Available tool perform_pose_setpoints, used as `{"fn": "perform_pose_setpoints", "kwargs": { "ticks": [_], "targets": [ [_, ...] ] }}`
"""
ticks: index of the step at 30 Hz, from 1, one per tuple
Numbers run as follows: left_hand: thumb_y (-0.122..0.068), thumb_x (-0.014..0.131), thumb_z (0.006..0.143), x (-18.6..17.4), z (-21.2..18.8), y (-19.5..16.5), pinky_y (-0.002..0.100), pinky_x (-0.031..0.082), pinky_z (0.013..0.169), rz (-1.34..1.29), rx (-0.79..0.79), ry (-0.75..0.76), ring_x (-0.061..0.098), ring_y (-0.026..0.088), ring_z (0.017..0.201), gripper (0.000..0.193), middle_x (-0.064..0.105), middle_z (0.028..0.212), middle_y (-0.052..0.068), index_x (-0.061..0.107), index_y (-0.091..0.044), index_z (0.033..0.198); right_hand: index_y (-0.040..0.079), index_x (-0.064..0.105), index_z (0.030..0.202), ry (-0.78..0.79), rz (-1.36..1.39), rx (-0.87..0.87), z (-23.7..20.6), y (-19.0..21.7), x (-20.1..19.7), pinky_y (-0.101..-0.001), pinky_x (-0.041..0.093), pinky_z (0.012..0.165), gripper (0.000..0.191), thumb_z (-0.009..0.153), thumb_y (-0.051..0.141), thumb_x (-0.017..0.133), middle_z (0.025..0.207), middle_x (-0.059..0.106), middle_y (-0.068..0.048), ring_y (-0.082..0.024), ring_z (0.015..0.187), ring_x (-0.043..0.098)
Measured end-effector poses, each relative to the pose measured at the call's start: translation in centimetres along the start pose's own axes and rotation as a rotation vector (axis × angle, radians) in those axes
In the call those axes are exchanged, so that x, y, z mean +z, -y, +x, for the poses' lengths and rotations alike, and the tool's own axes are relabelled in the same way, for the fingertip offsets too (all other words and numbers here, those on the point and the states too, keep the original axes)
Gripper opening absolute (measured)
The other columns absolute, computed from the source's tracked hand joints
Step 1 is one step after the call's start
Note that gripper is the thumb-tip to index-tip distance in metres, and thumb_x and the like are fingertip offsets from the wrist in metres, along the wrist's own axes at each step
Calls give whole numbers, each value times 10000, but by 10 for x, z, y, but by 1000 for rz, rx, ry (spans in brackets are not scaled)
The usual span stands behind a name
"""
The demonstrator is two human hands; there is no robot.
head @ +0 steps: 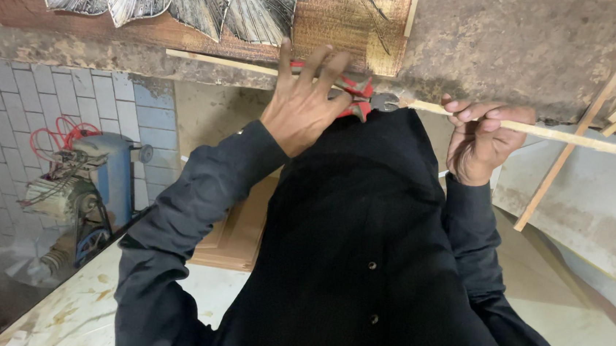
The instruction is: The person cuts thin wooden strips into shorter lengths using red-handled pincers, working at a workbench beside a decorative carved panel. They position each strip, snip it, set pieces aside, and at one point use a utility knife and a marking tool on a board before resuming cutting strips.
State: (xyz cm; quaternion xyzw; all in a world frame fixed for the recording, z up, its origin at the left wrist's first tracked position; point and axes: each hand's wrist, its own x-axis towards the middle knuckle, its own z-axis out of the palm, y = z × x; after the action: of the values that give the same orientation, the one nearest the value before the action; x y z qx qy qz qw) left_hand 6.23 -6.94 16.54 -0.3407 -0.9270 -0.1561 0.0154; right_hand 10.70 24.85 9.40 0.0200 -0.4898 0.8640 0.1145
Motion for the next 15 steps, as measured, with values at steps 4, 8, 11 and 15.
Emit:
{"fn": "perform_pose_setpoints", "kwargs": {
  "ticks": [4,8,11,15],
  "targets": [
    [-232,595,1006,6,-7,-8,829,188,1088,24,-77,-9,370,385,1440,196,436,1514,159,705,-144,1143,113,450,1192,26,-15,-3,-1,-6,2,-561,591,1043,248,1118,233,653,935,645,-133,-289,944,712],
    [-245,601,1000,9,-7,-6,810,259,1048,58,-37,18,385,327,1433,161,440,1517,138,710,-155,1077,124,436,1201,11,-2,-18,-4,-13,5,-542,574,1041,238,1126,229,636,922,644,-123,-275,939,705],
    [-286,608,1042,7,-1,4,789,299,1055,111,64,-28,412,292,1406,167,466,1476,95,726,-178,1087,131,435,1211,40,-7,-10,-3,-15,4,-530,559,1052,230,1133,233,626,916,648,-118,-266,948,703],
    [-312,625,1015,3,9,12,766,335,996,167,127,-34,455,294,1299,199,511,1366,99,748,-168,1073,135,439,1204,55,-16,-16,-2,-17,1,-543,573,1080,227,1127,242,625,916,649,-111,-261,954,706]
  ]
}}
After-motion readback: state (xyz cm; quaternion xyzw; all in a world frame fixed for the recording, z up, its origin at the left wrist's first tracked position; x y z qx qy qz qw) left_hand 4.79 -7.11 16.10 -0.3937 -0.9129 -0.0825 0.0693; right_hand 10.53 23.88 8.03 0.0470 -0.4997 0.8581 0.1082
